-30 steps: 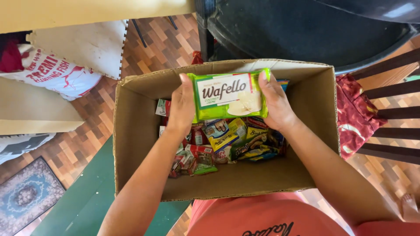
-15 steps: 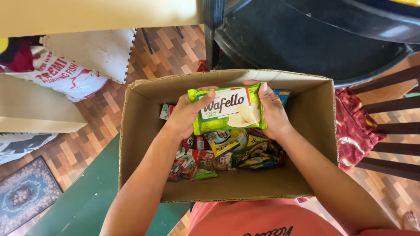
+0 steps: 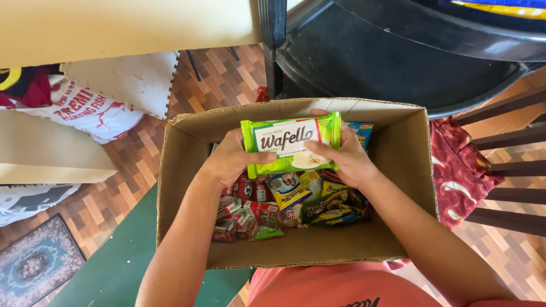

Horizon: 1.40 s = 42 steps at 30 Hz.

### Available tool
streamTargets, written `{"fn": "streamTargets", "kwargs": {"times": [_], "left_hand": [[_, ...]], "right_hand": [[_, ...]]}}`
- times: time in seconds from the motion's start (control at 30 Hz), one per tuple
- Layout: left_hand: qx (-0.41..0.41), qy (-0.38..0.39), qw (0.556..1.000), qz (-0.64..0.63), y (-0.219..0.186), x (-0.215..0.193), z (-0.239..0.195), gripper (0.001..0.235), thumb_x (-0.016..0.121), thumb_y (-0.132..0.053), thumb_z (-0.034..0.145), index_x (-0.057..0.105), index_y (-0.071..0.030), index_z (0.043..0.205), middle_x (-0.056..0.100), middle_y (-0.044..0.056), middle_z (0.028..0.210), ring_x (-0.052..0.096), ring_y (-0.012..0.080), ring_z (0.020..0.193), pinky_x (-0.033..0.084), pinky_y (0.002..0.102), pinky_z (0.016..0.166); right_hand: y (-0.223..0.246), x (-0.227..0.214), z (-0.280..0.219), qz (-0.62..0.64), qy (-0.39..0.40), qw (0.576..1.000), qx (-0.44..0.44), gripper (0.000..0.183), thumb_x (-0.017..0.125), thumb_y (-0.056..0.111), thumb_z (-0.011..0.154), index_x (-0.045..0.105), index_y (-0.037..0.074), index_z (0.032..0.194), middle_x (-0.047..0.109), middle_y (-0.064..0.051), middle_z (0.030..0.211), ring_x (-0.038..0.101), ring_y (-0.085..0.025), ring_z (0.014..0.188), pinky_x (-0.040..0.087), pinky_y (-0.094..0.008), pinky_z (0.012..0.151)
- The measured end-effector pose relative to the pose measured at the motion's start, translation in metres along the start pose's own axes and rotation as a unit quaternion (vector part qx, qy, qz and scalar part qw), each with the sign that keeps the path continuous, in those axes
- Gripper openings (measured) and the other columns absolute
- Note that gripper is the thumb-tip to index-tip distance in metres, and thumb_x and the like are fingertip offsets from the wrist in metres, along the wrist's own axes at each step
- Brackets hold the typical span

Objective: The person picks various snack packages, including Wafello wafers and Rebisco crackers, from a cardboard box and places them onto a black rotating shelf. The person handles each item by hand, turning them over to show the packaging before arranging them on the shelf.

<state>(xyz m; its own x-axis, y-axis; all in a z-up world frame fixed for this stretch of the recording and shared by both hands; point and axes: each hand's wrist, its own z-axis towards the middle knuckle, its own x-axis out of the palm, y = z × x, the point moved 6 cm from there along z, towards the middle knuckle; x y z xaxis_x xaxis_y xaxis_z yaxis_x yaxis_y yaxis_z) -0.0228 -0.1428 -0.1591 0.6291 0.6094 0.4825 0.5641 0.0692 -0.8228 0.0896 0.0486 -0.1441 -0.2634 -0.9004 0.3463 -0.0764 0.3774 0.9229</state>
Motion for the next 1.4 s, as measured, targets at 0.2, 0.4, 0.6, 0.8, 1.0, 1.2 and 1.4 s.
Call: {"fn": "streamTargets", "kwargs": {"times": [0.2, 0.4, 0.6, 0.8, 1.0, 1.2, 1.4], "left_hand": [[-0.007, 0.014, 1.0, -0.007, -0.01, 0.012, -0.003, 0.072, 0.085, 0.009, 0.065, 0.061, -0.002, 0.132, 0.072, 0.011, 0.122, 0.068, 0.0187, 0.114, 0.052, 0.035, 0.104], [-0.024, -0.038, 0.999, 0.028, -0.005, 0.01, -0.003, 0.054, 0.084, -0.004, 0.076, 0.066, 0.002, 0.127, 0.076, 0.013, 0.116, 0.071, 0.0202, 0.106, 0.057, 0.036, 0.097], [-0.017, -0.086, 0.996, 0.019, -0.001, 0.002, 0.002, 0.039, 0.079, -0.015, 0.089, 0.071, 0.008, 0.12, 0.076, 0.013, 0.107, 0.069, 0.0189, 0.095, 0.058, 0.033, 0.083], [-0.038, 0.033, 0.993, 0.108, -0.023, 0.023, -0.013, 0.073, 0.087, -0.003, 0.064, 0.061, -0.005, 0.132, 0.073, 0.008, 0.117, 0.07, 0.0162, 0.104, 0.062, 0.034, 0.087], [0.024, 0.048, 0.991, 0.121, -0.027, 0.016, -0.018, 0.079, 0.086, 0.004, 0.059, 0.062, -0.001, 0.134, 0.071, 0.005, 0.123, 0.064, 0.0172, 0.115, 0.051, 0.035, 0.105], [0.033, 0.04, 0.988, 0.146, -0.023, 0.012, -0.015, 0.069, 0.084, 0.005, 0.065, 0.065, 0.001, 0.131, 0.072, 0.005, 0.122, 0.065, 0.0162, 0.113, 0.05, 0.034, 0.106], [0.0, -0.002, 0.989, 0.149, -0.014, 0.004, -0.006, 0.06, 0.083, 0.003, 0.072, 0.064, 0.0, 0.129, 0.074, 0.009, 0.117, 0.069, 0.018, 0.105, 0.06, 0.034, 0.091]], "right_hand": [[-0.003, 0.002, -0.001, 0.021, 0.009, 0.999, 0.024, 0.065, 0.078, 0.006, 0.086, 0.05, 0.008, 0.145, 0.07, -0.009, 0.123, 0.067, -0.017, 0.113, 0.057, -0.036, 0.099], [-0.024, -0.011, 0.0, 0.024, -0.01, 0.998, 0.05, 0.056, 0.079, 0.006, 0.088, 0.058, 0.002, 0.14, 0.071, -0.013, 0.122, 0.068, -0.019, 0.109, 0.058, -0.037, 0.095], [0.002, 0.01, -0.004, 0.023, 0.017, 0.999, 0.025, 0.074, 0.079, 0.003, 0.083, 0.045, 0.015, 0.148, 0.07, -0.008, 0.117, 0.067, -0.016, 0.107, 0.058, -0.034, 0.093], [-0.004, -0.001, -0.002, 0.033, -0.008, 0.999, 0.043, 0.073, 0.079, 0.002, 0.085, 0.045, 0.005, 0.149, 0.071, -0.012, 0.121, 0.068, -0.02, 0.111, 0.059, -0.039, 0.097], [0.005, 0.012, -0.003, 0.026, 0.038, 0.999, 0.019, 0.101, 0.085, -0.006, 0.068, 0.034, 0.009, 0.155, 0.062, -0.007, 0.134, 0.061, -0.02, 0.125, 0.051, -0.038, 0.107], [0.003, 0.009, -0.004, -0.018, 0.039, 0.999, 0.001, 0.09, 0.085, -0.006, 0.07, 0.043, 0.004, 0.149, 0.065, -0.006, 0.132, 0.061, -0.02, 0.124, 0.051, -0.037, 0.108], [-0.023, -0.019, 0.001, 0.116, -0.031, 0.991, 0.052, 0.037, 0.072, 0.009, 0.092, 0.059, 0.005, 0.127, 0.073, -0.009, 0.116, 0.069, -0.019, 0.105, 0.059, -0.038, 0.093]]}}
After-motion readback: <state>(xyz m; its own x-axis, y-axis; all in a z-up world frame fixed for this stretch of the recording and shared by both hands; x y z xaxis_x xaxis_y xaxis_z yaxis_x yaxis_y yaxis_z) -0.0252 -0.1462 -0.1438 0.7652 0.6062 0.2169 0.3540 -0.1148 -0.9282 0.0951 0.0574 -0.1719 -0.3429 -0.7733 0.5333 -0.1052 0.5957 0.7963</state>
